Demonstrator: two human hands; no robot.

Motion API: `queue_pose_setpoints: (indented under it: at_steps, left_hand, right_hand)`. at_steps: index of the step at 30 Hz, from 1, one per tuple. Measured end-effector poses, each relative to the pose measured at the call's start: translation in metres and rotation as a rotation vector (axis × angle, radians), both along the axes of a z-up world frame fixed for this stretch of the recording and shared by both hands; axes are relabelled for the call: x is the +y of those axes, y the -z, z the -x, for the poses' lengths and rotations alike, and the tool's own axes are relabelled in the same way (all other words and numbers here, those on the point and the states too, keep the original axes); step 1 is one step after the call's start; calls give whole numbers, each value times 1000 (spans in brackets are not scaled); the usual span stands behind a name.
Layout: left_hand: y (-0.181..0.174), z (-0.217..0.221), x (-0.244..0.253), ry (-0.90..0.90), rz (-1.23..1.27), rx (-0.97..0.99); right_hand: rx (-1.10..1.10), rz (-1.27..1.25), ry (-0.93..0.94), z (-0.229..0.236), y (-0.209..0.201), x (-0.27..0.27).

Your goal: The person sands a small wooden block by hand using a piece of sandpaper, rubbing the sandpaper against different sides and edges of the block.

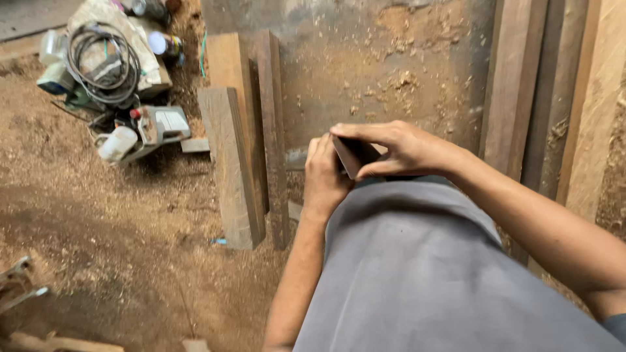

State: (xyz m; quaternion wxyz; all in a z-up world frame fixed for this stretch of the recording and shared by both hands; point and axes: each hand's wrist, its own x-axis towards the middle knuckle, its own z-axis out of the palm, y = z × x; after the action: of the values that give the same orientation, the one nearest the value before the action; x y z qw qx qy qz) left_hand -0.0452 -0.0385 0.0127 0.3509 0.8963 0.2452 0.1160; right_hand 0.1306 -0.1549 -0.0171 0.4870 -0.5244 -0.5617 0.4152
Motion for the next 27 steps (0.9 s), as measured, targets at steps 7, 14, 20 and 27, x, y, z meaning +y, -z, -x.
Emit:
queue_pose_setpoints:
  at_steps: [7,14,20,27]
  left_hand:
    - [2,0,-6,-82,27,10]
    - [7,7,2,-118,1,54]
    - [5,5,1,-128,1,62]
    - [4,-4,-3,-78,-7,63]
  right_hand:
    - [-28,210,65,-9,11,-8]
    - [-24,-75,84,11,13,-11]
    - [31,246,96,-1,30,-5]
    - [228,115,53,-1,8,-8]
